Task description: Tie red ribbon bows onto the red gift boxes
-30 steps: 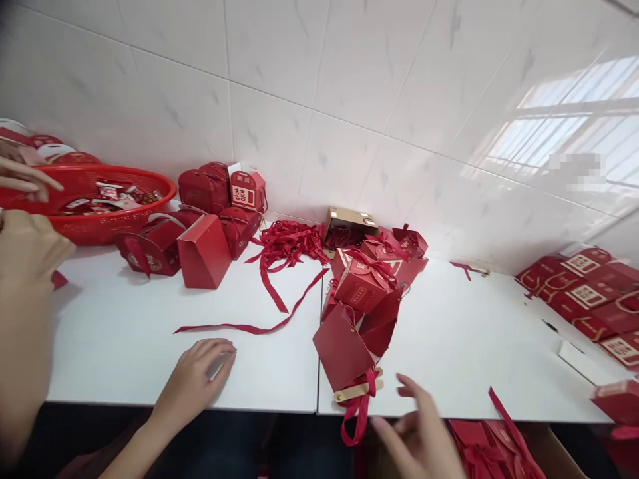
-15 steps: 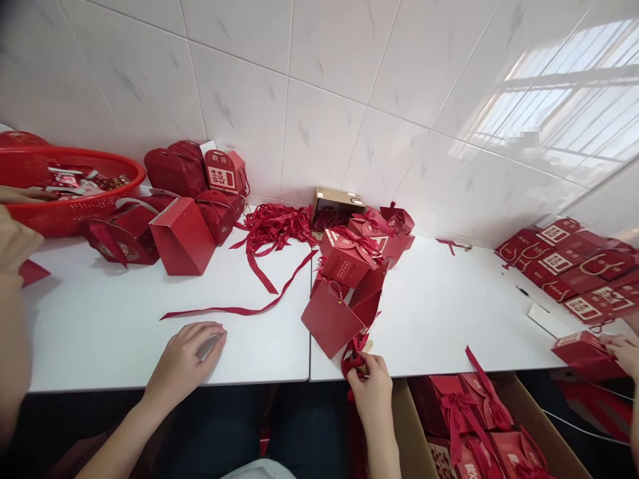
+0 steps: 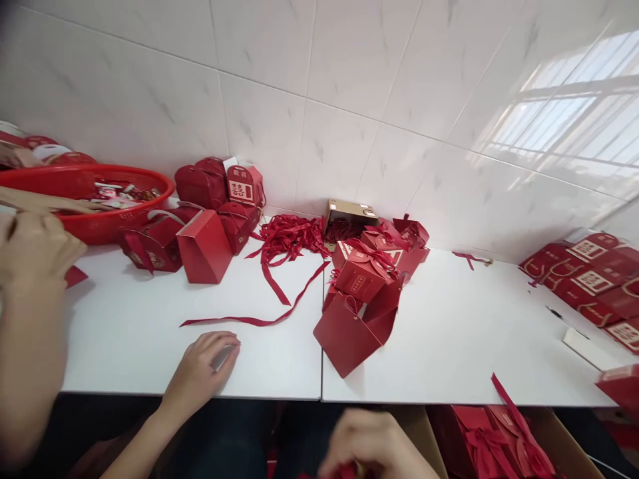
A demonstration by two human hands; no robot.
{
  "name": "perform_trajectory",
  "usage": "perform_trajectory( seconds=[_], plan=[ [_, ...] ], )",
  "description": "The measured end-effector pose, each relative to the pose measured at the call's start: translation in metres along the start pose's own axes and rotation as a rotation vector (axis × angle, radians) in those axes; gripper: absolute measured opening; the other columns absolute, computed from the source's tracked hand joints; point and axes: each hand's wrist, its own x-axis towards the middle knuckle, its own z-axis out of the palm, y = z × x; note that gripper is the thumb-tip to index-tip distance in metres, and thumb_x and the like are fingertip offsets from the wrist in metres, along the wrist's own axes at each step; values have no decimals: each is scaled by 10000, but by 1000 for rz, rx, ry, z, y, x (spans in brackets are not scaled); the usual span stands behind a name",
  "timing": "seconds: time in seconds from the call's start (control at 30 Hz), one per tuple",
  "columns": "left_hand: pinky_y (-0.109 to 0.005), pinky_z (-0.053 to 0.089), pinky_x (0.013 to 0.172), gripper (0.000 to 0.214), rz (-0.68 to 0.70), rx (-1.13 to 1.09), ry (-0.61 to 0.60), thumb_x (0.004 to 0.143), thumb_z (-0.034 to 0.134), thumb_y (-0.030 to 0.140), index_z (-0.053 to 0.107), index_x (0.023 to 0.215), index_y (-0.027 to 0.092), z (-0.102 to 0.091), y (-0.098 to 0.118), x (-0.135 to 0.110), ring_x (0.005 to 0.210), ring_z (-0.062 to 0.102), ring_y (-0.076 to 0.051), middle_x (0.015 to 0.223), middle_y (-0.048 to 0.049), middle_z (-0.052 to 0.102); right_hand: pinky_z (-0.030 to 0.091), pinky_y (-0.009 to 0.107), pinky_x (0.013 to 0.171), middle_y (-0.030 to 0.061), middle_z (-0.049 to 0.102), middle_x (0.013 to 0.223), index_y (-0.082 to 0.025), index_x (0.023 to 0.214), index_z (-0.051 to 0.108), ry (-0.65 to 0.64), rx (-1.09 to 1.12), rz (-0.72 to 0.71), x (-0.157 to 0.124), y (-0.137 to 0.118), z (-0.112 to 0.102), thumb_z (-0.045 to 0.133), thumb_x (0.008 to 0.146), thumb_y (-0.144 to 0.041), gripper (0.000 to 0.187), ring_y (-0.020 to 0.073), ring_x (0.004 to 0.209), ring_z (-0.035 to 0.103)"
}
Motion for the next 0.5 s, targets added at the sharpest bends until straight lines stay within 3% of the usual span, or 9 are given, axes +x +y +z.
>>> perform_trajectory(
  seconds=[0.03,0.1,0.17,0.2,0.23,0.27,0.37,0.43,0.5],
  plan=[
    [-378,483,824,183,-5,-5,-6,893,497,278,666,904,208,-1,1,-1,969,622,-246,992,-69,693,519,249,605,73,689,759,-261,845,782,9,15,-36,26,-1,8,688,818,-445,209,179,669,653],
    [-385,486,835,177,-17,-11,-14,896,495,269,661,912,210,-2,1,-2,980,618,-247,1006,-70,690,517,342,887,111,652,1141,-279,1222,649,222,-6,-42,76,1,23,550,926,-394,333,227,1025,642],
    [-389,491,839,172,-25,-18,-17,897,494,267,656,914,212,-4,2,-4,985,618,-248,1008,-71,687,359,448,1092,105,302,1532,-301,1485,318,409,-106,-81,112,7,38,502,946,-377,575,266,1380,365],
    [-387,494,836,170,-26,-24,-16,897,493,266,654,910,212,-5,2,-4,981,620,-248,1002,-71,686,294,475,1129,83,128,1599,-303,1521,207,417,-143,-92,121,13,45,503,944,-370,652,276,1451,216],
    [-384,499,830,168,-25,-32,-11,897,492,263,652,904,212,-6,2,-5,971,623,-246,990,-71,687,267,479,1143,62,74,1613,-310,1525,186,377,-149,-91,125,20,52,492,948,-361,655,272,1470,150],
    [-380,503,824,166,-24,-39,-5,897,491,259,651,900,212,-7,3,-5,960,627,-245,979,-71,687,276,471,1142,60,138,1606,-312,1512,241,297,-129,-73,122,28,59,479,953,-354,609,264,1465,176],
    [-372,513,813,160,-23,-54,4,896,491,247,648,900,218,-9,4,-6,937,636,-242,960,-69,686,419,430,1058,101,600,1318,-273,1295,594,91,8,79,97,65,71,460,956,-373,378,252,1260,529],
    [-371,518,804,155,-26,-60,6,894,493,240,646,898,222,-9,6,-6,926,640,-241,953,-67,685,467,438,1002,123,680,1176,-234,1223,648,172,85,195,82,93,68,492,930,-411,377,259,1120,629],
    [-374,521,797,152,-28,-64,9,891,491,232,644,893,222,-9,6,-5,914,642,-241,942,-66,684,491,445,958,129,670,1191,-244,1340,540,291,206,235,77,117,56,515,906,-416,468,247,1043,670]
  ],
)
